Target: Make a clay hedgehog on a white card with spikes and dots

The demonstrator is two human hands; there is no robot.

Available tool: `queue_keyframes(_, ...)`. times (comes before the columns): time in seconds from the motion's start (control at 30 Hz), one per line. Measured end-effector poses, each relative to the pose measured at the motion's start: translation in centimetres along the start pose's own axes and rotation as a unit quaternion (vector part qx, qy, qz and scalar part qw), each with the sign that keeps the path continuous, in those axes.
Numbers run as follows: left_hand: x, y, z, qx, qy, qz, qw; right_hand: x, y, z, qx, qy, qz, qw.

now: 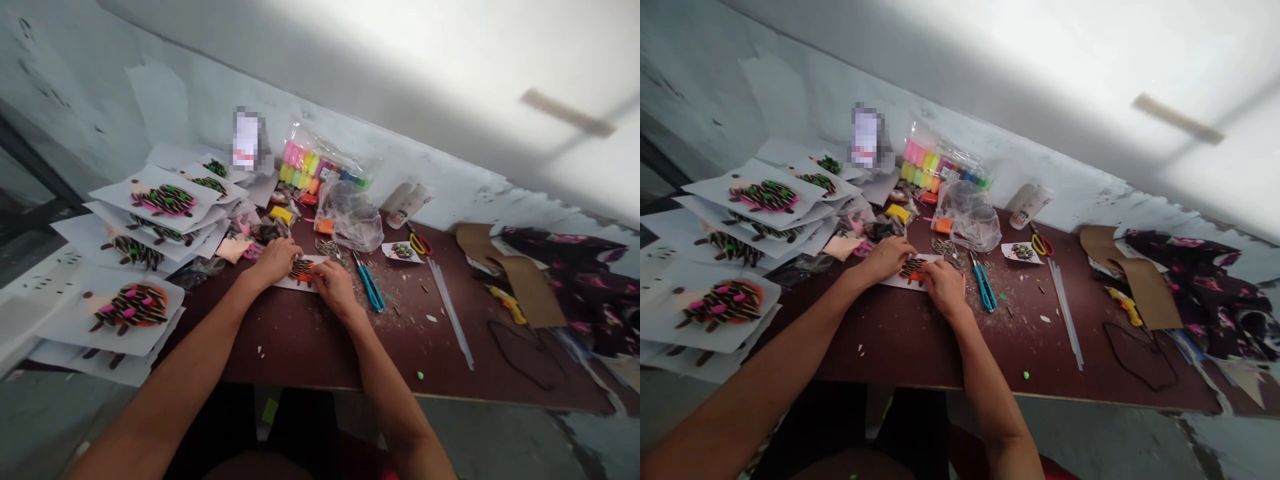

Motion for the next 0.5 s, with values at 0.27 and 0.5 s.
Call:
queue_keyframes(0.27,-0.12,0.05,-0.07,0.004,0.001,0.003,1.000,0.34,0.03,-0.06,-0.008,0.001,-0.002,1.000)
queue_keyframes(0.5,-0.07,0.03,-0.02,0.005,-0.008,0.002,1.000,0.69,0.08,0.03,0.003,-0.028,-0.001,1.000)
Point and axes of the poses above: each hand's wrist, its own y-axis towards the middle knuckle, its own z-axis out of the palm, x = y × z, the point moved 6 cm from there along y, towards the middle knuckle, and after that the axes turned 2 degrees about x, right-handed, at the moved point
